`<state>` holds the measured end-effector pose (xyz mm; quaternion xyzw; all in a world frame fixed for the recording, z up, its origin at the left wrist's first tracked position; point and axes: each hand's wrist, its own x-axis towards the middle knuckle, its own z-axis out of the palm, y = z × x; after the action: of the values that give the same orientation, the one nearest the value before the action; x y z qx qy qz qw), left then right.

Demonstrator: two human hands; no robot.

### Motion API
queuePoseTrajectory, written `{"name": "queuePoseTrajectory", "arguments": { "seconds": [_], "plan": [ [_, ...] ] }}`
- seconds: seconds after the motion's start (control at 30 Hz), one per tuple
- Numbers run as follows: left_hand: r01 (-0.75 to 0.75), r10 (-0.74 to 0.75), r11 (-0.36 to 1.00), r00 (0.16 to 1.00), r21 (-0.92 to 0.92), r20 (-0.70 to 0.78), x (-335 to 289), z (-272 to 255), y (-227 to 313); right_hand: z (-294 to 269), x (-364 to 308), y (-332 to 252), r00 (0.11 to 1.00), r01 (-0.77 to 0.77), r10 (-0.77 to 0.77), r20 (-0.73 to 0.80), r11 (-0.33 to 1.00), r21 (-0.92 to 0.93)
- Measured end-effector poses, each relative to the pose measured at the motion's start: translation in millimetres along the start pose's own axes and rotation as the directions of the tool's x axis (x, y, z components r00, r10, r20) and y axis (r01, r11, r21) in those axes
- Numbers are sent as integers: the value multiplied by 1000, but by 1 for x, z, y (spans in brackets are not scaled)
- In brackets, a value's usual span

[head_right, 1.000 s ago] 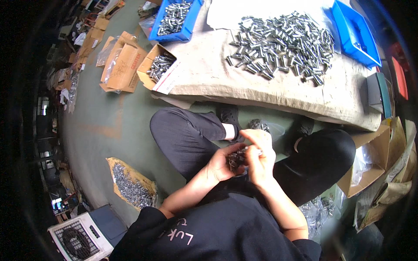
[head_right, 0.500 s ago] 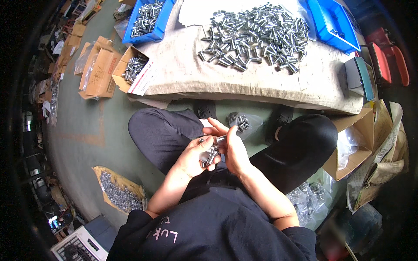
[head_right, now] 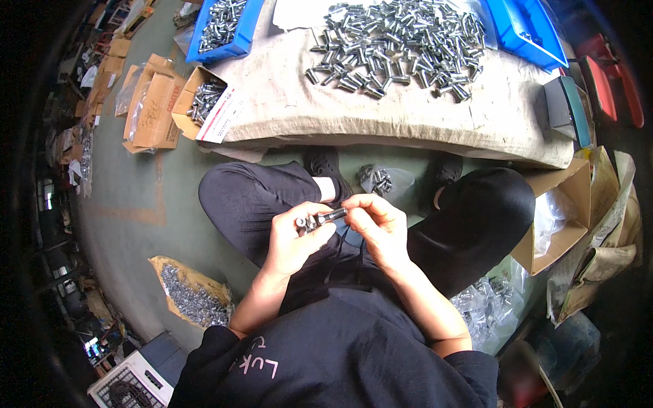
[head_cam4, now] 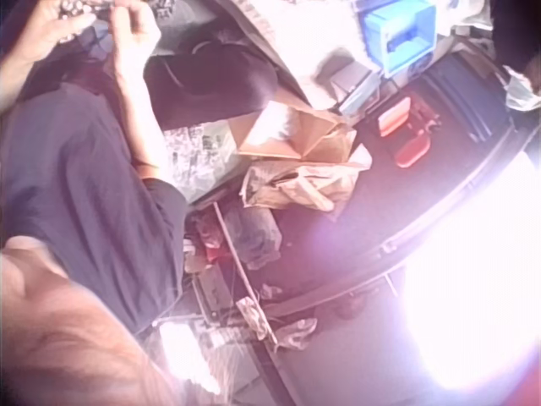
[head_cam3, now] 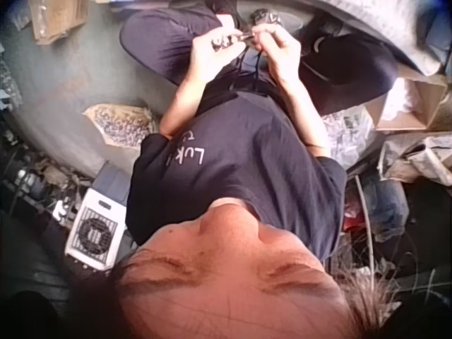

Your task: The person assembles small metal components by hand, inserting metal studs into connectors.

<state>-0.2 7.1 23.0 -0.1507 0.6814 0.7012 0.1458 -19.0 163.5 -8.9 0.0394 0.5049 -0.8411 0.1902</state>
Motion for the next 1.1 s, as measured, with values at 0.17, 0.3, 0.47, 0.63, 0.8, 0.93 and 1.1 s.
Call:
{"name": "queuePoseTrajectory", "arguments": {
  "seconds": [0.17,0.3,0.47,0.63,0.8,0.93,1.1],
  "plan": [
    [-131,131,989,991,61,5,-1,0,0,4,-1,-6,997,-67,67,-42,998,-11],
    [31,-20,973,998,-229,52,-3,-3,1,5,-2,-1,990,-123,131,-55,983,138],
    [114,-86,905,993,-409,85,-2,-9,-8,5,-5,6,994,-82,94,-58,980,180],
    [102,-79,913,994,-396,74,-3,-7,-6,10,-8,1,998,23,-21,-58,999,39],
    [50,-22,916,997,-397,75,-2,-8,-6,10,-9,2,998,43,-42,-51,999,8],
    [54,-23,925,996,-377,86,-2,-8,-6,6,-8,3,997,-56,62,-55,993,108],
    [177,-111,855,980,-487,163,-1,-9,-7,10,-7,3,996,54,-51,-78,998,33]
  ]
}}
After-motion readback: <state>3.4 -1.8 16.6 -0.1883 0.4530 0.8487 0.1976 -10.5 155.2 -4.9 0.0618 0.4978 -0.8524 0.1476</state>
